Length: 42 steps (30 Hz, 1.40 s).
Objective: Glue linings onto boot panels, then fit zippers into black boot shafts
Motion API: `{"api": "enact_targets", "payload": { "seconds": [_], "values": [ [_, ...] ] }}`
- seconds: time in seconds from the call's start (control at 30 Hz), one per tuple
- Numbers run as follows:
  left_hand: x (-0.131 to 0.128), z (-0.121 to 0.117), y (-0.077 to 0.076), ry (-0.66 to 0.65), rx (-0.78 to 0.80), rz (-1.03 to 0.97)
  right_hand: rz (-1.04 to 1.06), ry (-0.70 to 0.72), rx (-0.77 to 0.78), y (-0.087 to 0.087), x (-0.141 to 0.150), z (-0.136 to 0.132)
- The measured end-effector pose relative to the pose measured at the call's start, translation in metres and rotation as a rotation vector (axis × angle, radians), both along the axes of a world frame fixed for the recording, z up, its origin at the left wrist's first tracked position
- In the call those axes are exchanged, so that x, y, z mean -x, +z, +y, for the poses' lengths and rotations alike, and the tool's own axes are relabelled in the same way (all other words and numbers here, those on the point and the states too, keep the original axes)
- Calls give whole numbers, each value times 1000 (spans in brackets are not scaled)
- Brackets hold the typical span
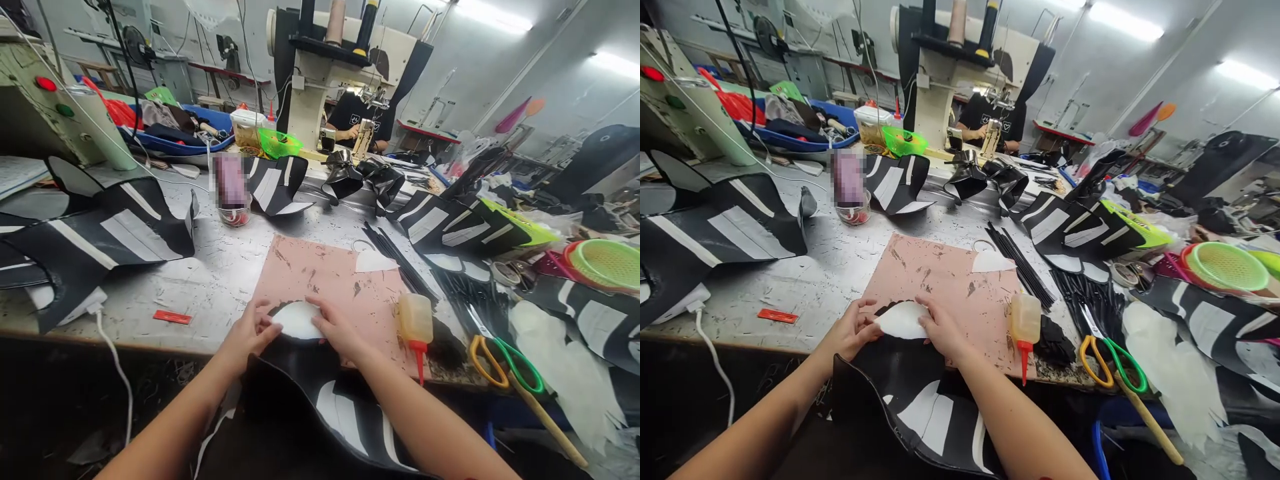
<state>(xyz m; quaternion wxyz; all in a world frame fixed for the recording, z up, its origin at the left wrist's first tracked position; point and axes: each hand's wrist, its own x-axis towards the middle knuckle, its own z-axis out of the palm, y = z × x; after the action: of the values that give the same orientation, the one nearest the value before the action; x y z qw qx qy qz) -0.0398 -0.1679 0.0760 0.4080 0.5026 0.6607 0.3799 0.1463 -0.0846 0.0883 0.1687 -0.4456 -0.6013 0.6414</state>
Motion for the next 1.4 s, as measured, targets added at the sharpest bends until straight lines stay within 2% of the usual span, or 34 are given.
{"api": "enact_targets", "payload": {
  "seconds": [0.07, 0.13, 0.27, 0.57, 0.7, 0.77, 0.87, 0.93, 1.0, 1.1, 1.23, 1.33, 1.4],
  "values": [
    [-2, 0, 5, 16, 14, 151, 12, 9, -77, -3, -4, -2],
    [-4, -1, 13, -26, 12, 266, 10, 32, -158, -4, -8, -2],
    [-3, -7, 21, -76, 22, 309, -34, 66, -248, -4, -14, -2],
    [-6, -9, 15, -68, -30, 389, -88, 65, -355, -2, -19, -4],
    [-8, -7, 15, -129, -37, 529, -188, 116, -425, 1, -19, -6],
    [-11, -6, 17, -172, -44, 666, -327, 175, -558, 7, -19, -8],
    [-18, -5, 23, -222, -99, 941, -524, 290, -847, 15, -16, -8],
    [-22, -6, 24, -256, -152, 1084, -487, 391, -999, 16, -10, -6],
    [-22, -10, 22, -277, -195, 1153, -320, 532, -1084, 10, -1, -4],
    [-15, -25, 12, -257, -283, 1147, -140, 716, -1105, -2, 10, -2],
    [-1, -45, -1, -293, -375, 1066, -189, 797, -1083, -10, 13, -4],
    [4, -51, 4, -211, -327, 937, -255, 815, -1072, -7, 11, -6],
    [6, -54, 18, -124, -276, 703, -283, 816, -1052, -3, 13, -7]
  ]
}}
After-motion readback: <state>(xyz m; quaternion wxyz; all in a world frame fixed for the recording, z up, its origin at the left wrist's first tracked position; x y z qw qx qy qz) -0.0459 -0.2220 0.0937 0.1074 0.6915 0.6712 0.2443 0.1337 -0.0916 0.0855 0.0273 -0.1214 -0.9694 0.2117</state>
